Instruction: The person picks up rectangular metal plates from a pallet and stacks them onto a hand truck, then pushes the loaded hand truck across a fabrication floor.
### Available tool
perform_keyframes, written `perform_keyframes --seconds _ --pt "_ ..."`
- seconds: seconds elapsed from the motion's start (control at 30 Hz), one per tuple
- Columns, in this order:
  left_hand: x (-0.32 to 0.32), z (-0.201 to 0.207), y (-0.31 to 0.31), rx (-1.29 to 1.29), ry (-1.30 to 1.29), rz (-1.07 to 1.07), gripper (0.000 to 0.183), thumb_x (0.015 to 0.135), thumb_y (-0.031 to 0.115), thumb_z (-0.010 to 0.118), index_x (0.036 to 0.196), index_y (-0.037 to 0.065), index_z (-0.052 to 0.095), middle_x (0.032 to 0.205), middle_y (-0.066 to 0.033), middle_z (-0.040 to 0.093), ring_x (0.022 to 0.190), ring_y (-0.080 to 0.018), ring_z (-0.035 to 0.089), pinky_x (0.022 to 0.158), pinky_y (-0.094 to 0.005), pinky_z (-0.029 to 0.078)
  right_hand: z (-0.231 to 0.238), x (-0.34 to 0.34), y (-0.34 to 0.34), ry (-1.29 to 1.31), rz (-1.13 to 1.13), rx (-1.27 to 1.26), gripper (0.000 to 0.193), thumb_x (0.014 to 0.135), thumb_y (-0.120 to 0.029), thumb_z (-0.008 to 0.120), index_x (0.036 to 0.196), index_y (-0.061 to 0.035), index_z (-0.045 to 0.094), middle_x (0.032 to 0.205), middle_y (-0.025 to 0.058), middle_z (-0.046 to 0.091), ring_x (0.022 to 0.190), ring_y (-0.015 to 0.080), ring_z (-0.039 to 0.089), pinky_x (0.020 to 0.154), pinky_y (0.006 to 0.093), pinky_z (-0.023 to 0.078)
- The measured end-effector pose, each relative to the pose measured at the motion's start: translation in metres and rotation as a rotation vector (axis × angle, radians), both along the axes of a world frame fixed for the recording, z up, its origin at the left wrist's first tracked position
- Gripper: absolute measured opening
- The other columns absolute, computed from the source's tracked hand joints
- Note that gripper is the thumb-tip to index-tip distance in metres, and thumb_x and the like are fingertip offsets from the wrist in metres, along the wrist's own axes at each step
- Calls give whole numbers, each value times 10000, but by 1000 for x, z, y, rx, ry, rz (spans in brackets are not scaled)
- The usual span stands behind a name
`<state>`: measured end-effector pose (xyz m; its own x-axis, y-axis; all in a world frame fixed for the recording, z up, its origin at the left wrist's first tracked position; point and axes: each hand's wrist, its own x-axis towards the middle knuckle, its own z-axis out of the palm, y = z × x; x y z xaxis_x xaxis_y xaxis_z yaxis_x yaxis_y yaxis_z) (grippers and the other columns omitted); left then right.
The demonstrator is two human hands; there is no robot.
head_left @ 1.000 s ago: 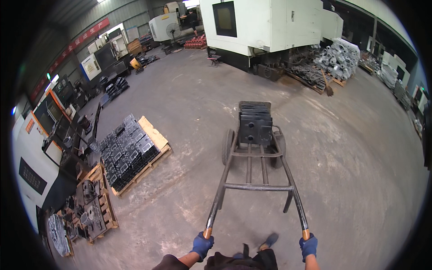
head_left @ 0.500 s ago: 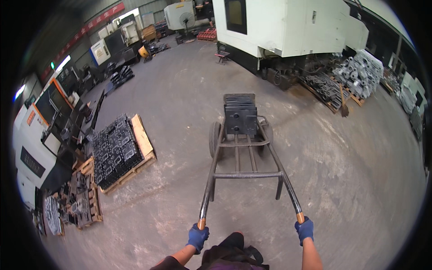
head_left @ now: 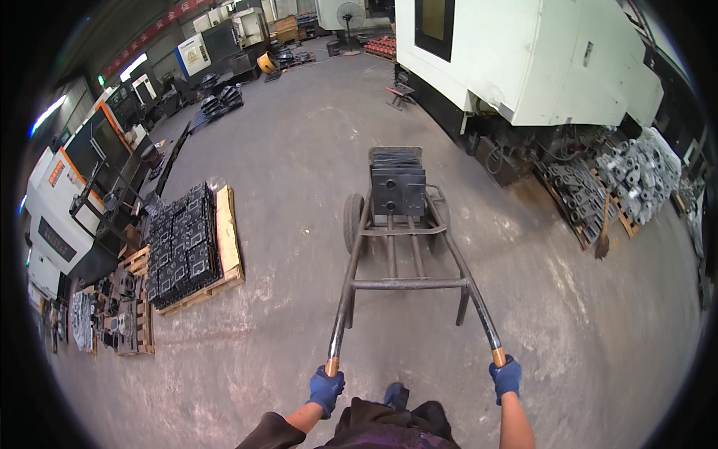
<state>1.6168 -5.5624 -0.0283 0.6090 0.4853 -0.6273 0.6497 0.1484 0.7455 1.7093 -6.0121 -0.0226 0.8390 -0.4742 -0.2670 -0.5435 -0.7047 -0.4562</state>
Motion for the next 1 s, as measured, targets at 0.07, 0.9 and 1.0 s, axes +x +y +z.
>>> perform_keyframes --seconds 0.07,0.9,1.0 --pt "55 5 -23 10 -19 22 216 784 123 643 928 31 511 612 -34 552 475 -124 529 437 -286 437 3 70 -21 -5 48 -5 332 697 -250 693 974 -69 665 831 180 684 787 340 674 700 398 517" --pt "636 -36 -128 203 140 312 277 770 231 665 924 24 565 644 -54 607 537 -137 593 517 -292 492 -34 820 -46 -97 396 355 140 689 -77 612 797 -1 569 533 67 523 431 160 529 427 315 424" --pt "703 -24 -110 211 181 301 284 776 243 665 954 40 578 659 -44 607 561 -119 593 530 -278 492 -80 871 -66 -87 684 -144 390 896 -393 556 1058 -43 611 927 192 651 823 369 610 702 441 484"
